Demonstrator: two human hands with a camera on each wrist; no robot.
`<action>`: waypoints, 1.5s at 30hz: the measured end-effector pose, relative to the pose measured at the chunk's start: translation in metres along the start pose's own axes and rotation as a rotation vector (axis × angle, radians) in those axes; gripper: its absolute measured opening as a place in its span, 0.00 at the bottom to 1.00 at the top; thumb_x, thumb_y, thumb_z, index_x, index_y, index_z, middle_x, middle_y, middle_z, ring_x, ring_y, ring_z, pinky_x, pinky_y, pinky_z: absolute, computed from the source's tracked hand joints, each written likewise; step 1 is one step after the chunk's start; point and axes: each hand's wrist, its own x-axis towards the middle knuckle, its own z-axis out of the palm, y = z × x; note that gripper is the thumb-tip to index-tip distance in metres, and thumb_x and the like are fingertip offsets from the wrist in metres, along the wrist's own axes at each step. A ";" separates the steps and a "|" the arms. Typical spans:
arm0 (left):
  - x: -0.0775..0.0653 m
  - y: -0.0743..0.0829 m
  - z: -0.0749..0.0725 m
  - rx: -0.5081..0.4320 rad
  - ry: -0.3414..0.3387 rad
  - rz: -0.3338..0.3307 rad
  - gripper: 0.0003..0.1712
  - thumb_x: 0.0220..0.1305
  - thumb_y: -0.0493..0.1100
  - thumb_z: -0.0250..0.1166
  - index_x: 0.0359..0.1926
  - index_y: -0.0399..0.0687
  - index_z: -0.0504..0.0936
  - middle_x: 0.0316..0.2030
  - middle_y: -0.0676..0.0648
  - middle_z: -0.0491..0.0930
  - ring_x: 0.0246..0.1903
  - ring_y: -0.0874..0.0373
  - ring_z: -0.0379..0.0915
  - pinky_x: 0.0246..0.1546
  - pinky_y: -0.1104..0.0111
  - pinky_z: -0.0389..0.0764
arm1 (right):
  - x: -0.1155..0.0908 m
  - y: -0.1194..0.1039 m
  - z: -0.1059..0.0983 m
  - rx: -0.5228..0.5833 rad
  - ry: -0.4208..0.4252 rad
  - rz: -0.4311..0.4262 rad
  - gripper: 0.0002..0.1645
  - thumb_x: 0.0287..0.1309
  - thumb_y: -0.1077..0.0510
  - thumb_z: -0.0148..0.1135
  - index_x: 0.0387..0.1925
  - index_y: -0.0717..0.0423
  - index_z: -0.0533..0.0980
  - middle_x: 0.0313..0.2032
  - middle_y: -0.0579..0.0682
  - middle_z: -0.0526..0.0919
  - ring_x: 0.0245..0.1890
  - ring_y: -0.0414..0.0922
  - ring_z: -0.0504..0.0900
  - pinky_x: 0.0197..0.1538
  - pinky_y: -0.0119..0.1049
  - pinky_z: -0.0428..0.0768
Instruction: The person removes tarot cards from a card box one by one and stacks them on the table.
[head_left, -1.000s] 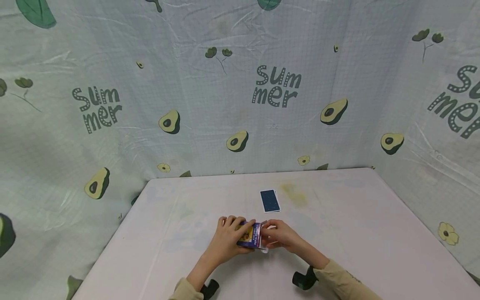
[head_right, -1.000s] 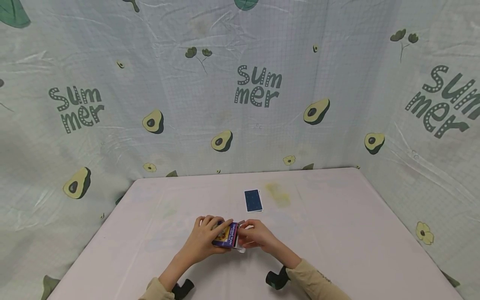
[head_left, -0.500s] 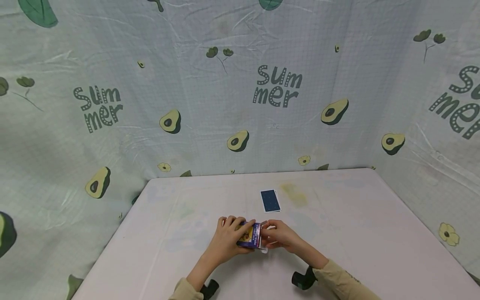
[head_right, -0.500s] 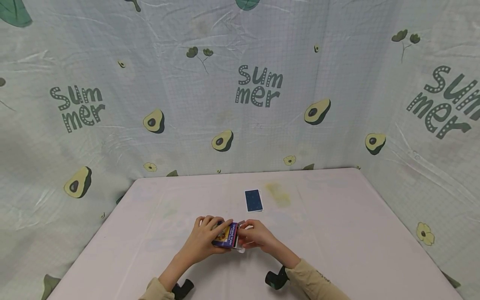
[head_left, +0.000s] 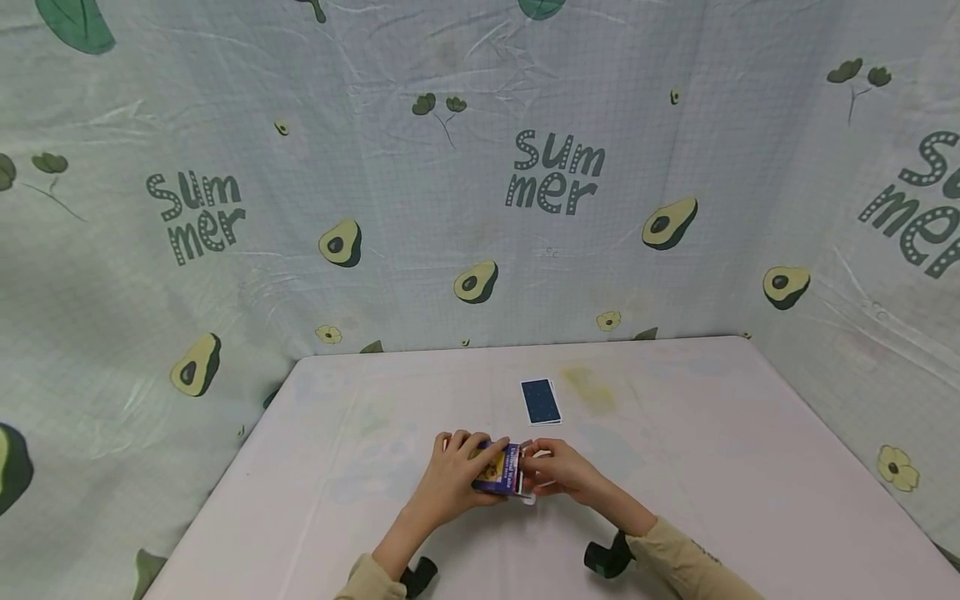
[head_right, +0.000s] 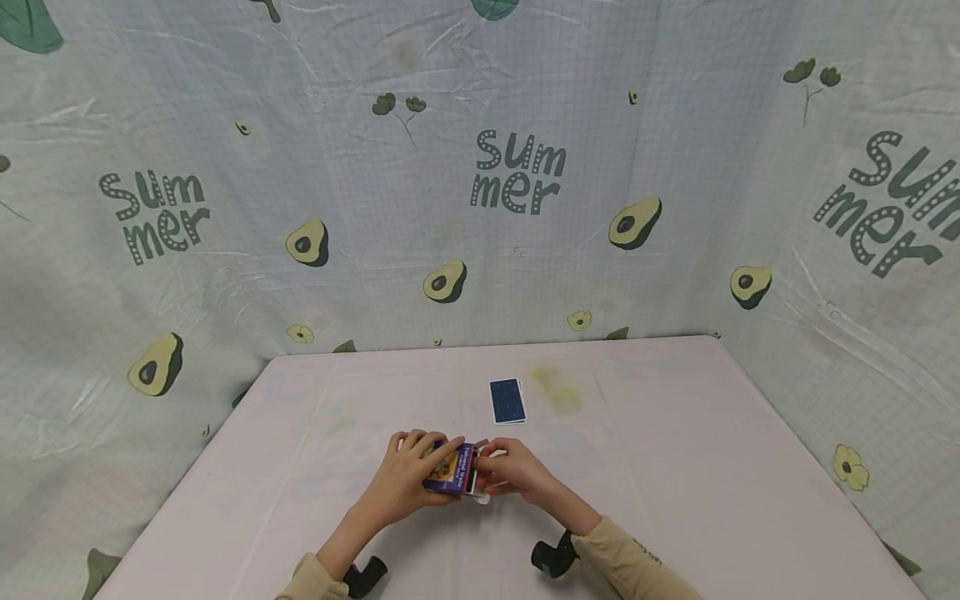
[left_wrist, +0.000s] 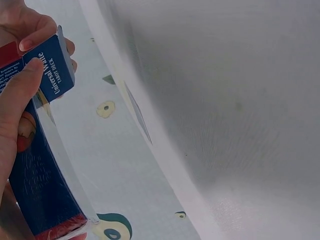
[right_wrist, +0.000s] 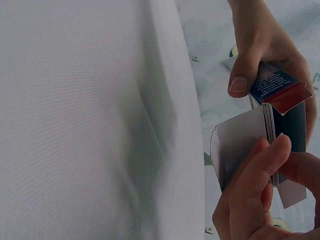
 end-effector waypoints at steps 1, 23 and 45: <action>0.000 0.000 0.000 -0.001 -0.002 -0.002 0.44 0.34 0.67 0.69 0.57 0.62 0.70 0.45 0.52 0.73 0.42 0.57 0.65 0.45 0.58 0.65 | 0.000 0.000 0.000 0.002 -0.003 -0.003 0.15 0.57 0.57 0.56 0.41 0.64 0.69 0.31 0.52 0.80 0.23 0.37 0.79 0.27 0.30 0.79; -0.004 -0.002 0.003 -0.012 -0.032 -0.031 0.45 0.36 0.67 0.69 0.58 0.62 0.69 0.45 0.52 0.73 0.42 0.57 0.65 0.45 0.58 0.64 | -0.001 0.005 -0.010 -0.034 0.030 0.002 0.22 0.51 0.54 0.61 0.46 0.62 0.71 0.35 0.52 0.82 0.28 0.41 0.80 0.34 0.37 0.80; -0.005 -0.005 0.005 -0.035 -0.049 -0.064 0.44 0.36 0.66 0.69 0.58 0.60 0.69 0.45 0.51 0.72 0.43 0.55 0.65 0.44 0.56 0.64 | -0.004 0.008 -0.026 -0.094 0.099 0.020 0.19 0.53 0.50 0.60 0.46 0.53 0.74 0.38 0.51 0.82 0.29 0.43 0.82 0.27 0.32 0.73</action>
